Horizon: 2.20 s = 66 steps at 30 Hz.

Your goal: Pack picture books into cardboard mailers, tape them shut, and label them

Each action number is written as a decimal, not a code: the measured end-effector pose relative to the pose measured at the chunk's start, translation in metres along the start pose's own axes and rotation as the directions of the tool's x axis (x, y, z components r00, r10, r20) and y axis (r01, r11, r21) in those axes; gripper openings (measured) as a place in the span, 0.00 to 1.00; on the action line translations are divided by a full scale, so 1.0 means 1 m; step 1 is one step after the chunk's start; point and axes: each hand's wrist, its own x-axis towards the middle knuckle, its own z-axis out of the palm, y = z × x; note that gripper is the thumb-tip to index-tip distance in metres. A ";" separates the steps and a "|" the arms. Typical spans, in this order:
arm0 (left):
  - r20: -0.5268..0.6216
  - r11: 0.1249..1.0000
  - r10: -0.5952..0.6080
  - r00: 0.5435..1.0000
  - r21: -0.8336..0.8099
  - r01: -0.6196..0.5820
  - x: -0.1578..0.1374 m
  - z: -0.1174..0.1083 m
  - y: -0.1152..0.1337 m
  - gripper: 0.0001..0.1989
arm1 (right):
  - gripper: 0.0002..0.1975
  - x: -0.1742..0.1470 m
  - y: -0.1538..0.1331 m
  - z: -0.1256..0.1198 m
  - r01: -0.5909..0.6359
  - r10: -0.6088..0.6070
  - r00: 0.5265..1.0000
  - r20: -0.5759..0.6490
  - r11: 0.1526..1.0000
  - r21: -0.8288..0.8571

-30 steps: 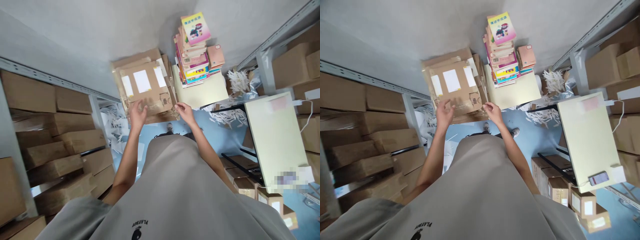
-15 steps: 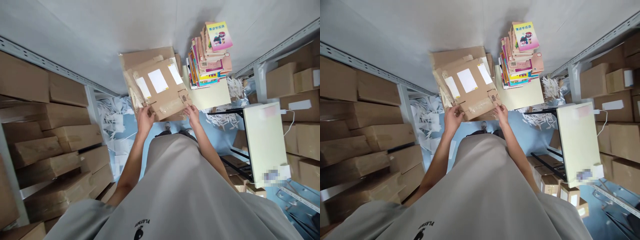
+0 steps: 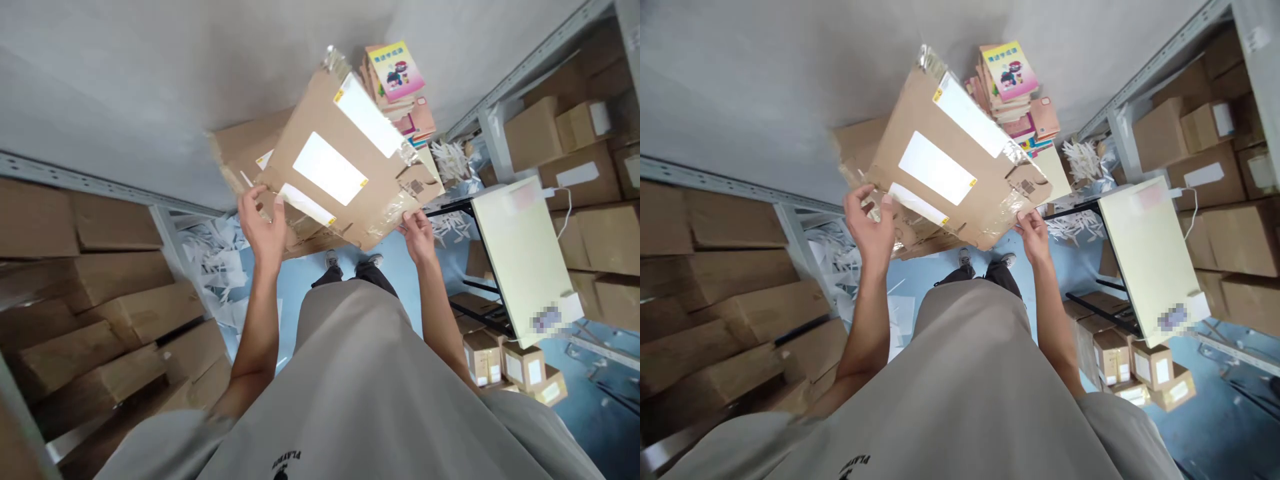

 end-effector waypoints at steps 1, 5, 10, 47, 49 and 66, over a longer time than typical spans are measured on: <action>0.020 0.998 0.053 0.998 -0.016 -0.053 0.006 0.006 0.009 0.19 | 0.33 -0.004 -0.002 -0.017 0.011 -0.011 0.999 -0.047 1.000 0.002; 0.224 0.987 0.140 0.964 -0.112 -0.117 0.011 0.047 0.043 0.29 | 0.32 -0.024 -0.001 -0.080 0.077 -0.072 0.976 -0.206 0.997 0.017; 0.450 0.961 0.172 0.876 -0.273 -0.049 -0.009 0.112 0.083 0.36 | 0.28 -0.049 0.015 -0.154 0.126 -0.116 0.932 -0.342 0.992 0.008; 0.914 0.906 0.399 0.071 -0.405 0.126 -0.235 0.620 0.352 0.25 | 0.34 -0.093 0.072 -0.564 -0.026 -0.017 0.591 -0.807 0.999 -0.041; 0.910 0.903 0.412 0.043 -0.414 0.113 -0.242 0.643 0.362 0.23 | 0.33 -0.089 0.066 -0.577 -0.043 -0.012 0.597 -0.802 0.998 -0.047; 0.969 0.952 0.207 -0.137 -0.167 0.257 -0.270 0.708 0.429 0.28 | 0.42 -0.034 0.045 -0.622 -0.048 0.173 0.625 -0.761 0.982 0.183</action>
